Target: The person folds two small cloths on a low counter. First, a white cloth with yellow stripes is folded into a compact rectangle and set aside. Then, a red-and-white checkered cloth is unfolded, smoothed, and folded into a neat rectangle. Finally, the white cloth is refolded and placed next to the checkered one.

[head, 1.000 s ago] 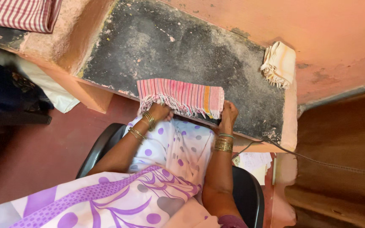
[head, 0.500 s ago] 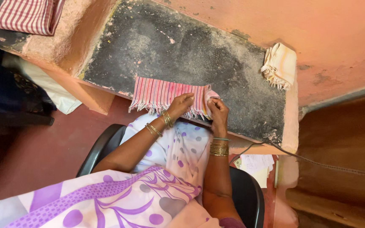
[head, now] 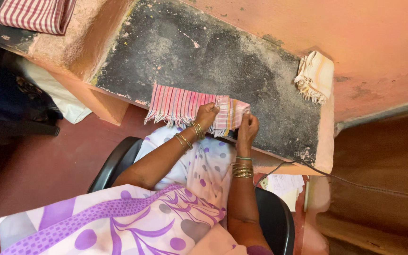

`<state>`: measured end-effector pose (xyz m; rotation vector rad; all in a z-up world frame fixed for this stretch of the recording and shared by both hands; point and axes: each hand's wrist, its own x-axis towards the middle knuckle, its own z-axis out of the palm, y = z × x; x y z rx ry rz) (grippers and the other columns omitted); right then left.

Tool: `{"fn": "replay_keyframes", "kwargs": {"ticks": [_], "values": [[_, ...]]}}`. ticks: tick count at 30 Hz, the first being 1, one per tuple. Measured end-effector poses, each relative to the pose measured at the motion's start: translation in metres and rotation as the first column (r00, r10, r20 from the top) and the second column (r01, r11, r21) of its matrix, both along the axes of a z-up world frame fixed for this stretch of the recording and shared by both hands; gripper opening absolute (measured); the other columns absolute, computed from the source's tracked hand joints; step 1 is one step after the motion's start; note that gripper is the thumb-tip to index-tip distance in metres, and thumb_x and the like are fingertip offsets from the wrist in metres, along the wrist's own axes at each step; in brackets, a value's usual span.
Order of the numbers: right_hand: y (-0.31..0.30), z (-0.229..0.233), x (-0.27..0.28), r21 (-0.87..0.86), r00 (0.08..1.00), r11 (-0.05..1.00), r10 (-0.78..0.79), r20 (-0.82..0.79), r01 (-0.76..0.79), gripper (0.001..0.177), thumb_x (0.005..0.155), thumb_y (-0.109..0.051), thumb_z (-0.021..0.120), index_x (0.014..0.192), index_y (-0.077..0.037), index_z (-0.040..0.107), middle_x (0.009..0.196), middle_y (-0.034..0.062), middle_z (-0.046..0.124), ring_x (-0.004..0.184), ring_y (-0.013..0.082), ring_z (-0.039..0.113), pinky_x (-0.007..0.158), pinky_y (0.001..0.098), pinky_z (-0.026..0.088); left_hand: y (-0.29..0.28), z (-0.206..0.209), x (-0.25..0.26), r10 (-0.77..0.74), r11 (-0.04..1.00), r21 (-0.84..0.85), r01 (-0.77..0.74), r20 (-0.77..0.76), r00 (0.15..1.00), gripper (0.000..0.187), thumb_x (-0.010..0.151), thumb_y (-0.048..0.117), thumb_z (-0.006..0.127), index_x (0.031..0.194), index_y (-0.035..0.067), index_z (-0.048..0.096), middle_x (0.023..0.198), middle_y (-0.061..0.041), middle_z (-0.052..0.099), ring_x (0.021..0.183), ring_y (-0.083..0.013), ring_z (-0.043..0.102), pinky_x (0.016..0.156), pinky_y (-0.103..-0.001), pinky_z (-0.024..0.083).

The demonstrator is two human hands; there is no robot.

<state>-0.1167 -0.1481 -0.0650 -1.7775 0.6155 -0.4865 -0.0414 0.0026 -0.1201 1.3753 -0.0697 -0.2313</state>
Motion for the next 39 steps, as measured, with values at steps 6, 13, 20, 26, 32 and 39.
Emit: {"fn": "replay_keyframes", "kwargs": {"ticks": [6, 13, 20, 26, 32, 39], "values": [[-0.008, 0.003, 0.016, -0.132, 0.998, 0.99, 0.035, -0.045, -0.041, 0.075, 0.095, -0.032, 0.084, 0.14, 0.01, 0.042, 0.138, 0.0295, 0.051, 0.118, 0.0296, 0.057, 0.095, 0.0354, 0.047, 0.024, 0.026, -0.005, -0.06, 0.976, -0.212, 0.044, -0.068, 0.996, 0.016, 0.101, 0.015, 0.059, 0.099, 0.002, 0.068, 0.087, -0.001, 0.067, 0.074, -0.0072, 0.059, 0.066, -0.025, 0.05], [-0.044, -0.005, 0.035, 0.183, 0.991, 0.978, 0.111, -0.08, -0.095, 0.02, 0.088, -0.012, 0.077, 0.104, 0.0, 0.076, 0.087, 0.0064, 0.074, 0.068, 0.0141, 0.065, 0.057, 0.0291, 0.051, 0.105, 0.115, 0.031, 0.007, 0.948, -0.311, -0.073, -0.208, 0.978, 0.028, 0.101, 0.015, 0.044, 0.111, -0.003, 0.063, 0.093, -0.017, 0.074, 0.076, -0.0198, 0.077, 0.066, -0.032, 0.067], [-0.107, 0.04, 0.003, 0.339, 0.962, 0.916, -0.258, 0.089, 0.214, 0.009, 0.092, -0.006, 0.066, 0.101, -0.009, 0.069, 0.081, -0.0006, 0.074, 0.063, 0.0068, 0.07, 0.055, 0.0227, 0.058, 0.222, 0.159, 0.096, 0.241, 0.938, -0.26, -0.228, 0.022, 0.97, 0.024, 0.1, 0.01, 0.047, 0.086, 0.006, 0.065, 0.076, -0.003, 0.071, 0.063, -0.0102, 0.07, 0.055, -0.026, 0.062], [-0.172, 0.042, -0.029, 0.153, 0.909, 0.942, -0.33, 0.257, 0.299, 0.014, 0.096, -0.001, 0.069, 0.088, -0.008, 0.061, 0.074, -0.0007, 0.062, 0.055, 0.0061, 0.05, 0.046, 0.0244, 0.037, 0.31, 0.129, 0.143, 0.349, 0.933, 0.004, -0.36, 0.243, 0.905, 0.023, 0.105, 0.009, 0.065, 0.083, 0.006, 0.062, 0.072, 0.002, 0.061, 0.06, -0.0085, 0.054, 0.052, -0.027, 0.046], [-0.191, 0.016, -0.043, -0.336, 0.927, 0.865, -0.358, 0.107, 0.373, 0.021, 0.094, -0.012, 0.076, 0.099, 0.0, 0.06, 0.094, 0.0124, 0.067, 0.078, 0.0229, 0.06, 0.072, 0.0384, 0.048, 0.333, 0.096, 0.156, 0.31, 0.525, 0.566, -0.636, 0.568, 0.762, 0.013, 0.094, 0.01, 0.073, 0.102, 0.002, 0.067, 0.088, -0.012, 0.069, 0.08, -0.0263, 0.065, 0.069, -0.041, 0.053], [-0.135, 0.029, -0.053, -0.71, 0.988, 0.689, 0.148, -0.054, -0.142, 0.035, 0.09, -0.016, 0.073, 0.123, -0.004, 0.071, 0.13, 0.0184, 0.068, 0.126, 0.0347, 0.06, 0.114, 0.0447, 0.044, 0.264, 0.088, 0.081, -0.148, 0.523, 0.674, -0.522, 0.675, 0.723, 0.032, 0.084, 0.014, 0.075, 0.116, 0.008, 0.069, 0.122, -0.018, 0.069, 0.118, -0.0368, 0.062, 0.101, -0.051, 0.047]]}}
